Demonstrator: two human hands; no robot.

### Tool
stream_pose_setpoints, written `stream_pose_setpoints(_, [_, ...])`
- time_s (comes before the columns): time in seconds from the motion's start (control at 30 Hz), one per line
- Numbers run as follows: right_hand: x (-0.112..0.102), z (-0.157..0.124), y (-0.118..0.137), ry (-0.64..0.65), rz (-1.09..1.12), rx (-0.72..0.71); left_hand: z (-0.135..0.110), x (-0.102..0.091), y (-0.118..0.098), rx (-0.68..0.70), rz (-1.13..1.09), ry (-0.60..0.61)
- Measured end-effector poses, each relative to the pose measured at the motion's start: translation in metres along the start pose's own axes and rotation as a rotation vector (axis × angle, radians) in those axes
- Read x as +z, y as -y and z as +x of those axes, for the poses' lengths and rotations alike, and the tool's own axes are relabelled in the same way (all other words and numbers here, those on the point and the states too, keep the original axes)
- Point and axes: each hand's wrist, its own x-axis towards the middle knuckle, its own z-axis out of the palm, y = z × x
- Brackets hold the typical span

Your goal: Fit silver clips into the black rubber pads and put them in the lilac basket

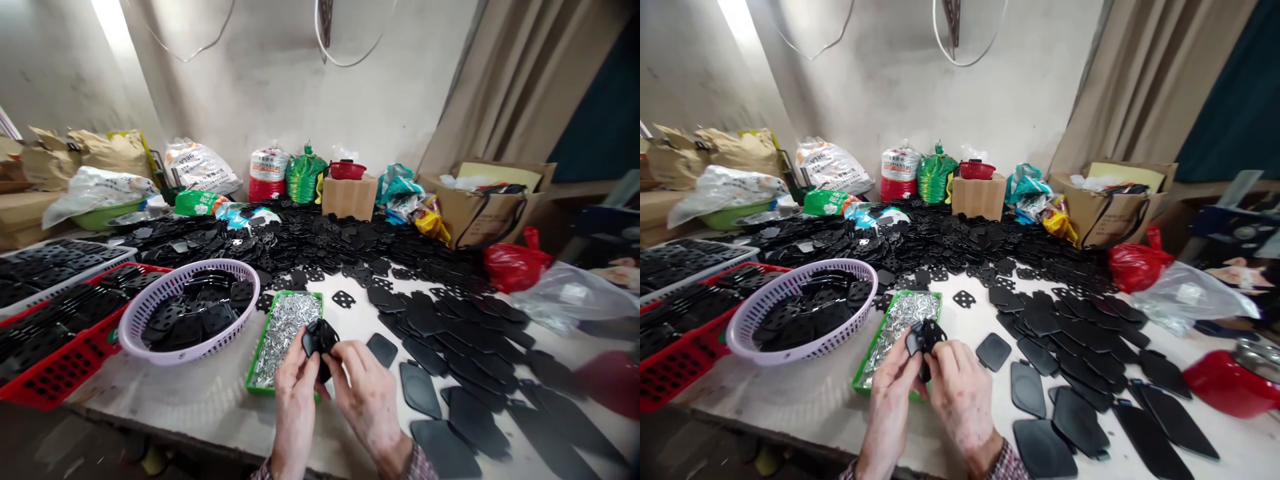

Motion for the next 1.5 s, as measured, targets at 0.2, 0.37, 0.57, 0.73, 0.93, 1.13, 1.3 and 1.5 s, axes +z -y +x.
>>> stream_pose_setpoints(0.2, [0.007, -0.003, 0.015, 0.064, 0.021, -0.065, -0.007, -0.001, 0.010, -0.099, -0.107, -0.066])
stream_pose_setpoints(0.37, [0.010, -0.011, 0.013, 0.052, 0.470, 0.159, -0.007, -0.003, 0.002, -0.117, -0.086, -0.059])
stream_pose_setpoints(0.57, [0.004, 0.002, -0.002, -0.085, 0.615, 0.448, -0.003, -0.005, 0.002, -0.136, -0.033, -0.132])
stream_pose_setpoints(0.73, [0.003, 0.008, -0.004, 0.065, 0.724, 0.577, -0.007, -0.002, -0.007, -0.097, 0.031, -0.102])
stream_pose_setpoints(0.93, [0.011, 0.001, 0.001, 0.095, 0.736, 0.641, -0.013, -0.004, -0.017, -0.090, 0.109, -0.066])
stream_pose_setpoints(1.13, [0.002, 0.012, 0.001, 0.081, 0.640, 0.513, -0.014, -0.007, -0.019, -0.083, 0.165, -0.065])
stream_pose_setpoints(1.3, [-0.003, 0.015, 0.003, 0.208, 0.801, 0.577, -0.015, -0.010, -0.024, -0.087, 0.131, -0.085])
stream_pose_setpoints(1.5, [-0.003, 0.019, 0.012, 0.261, 0.879, 0.650, -0.016, -0.016, -0.020, -0.079, 0.160, -0.065])
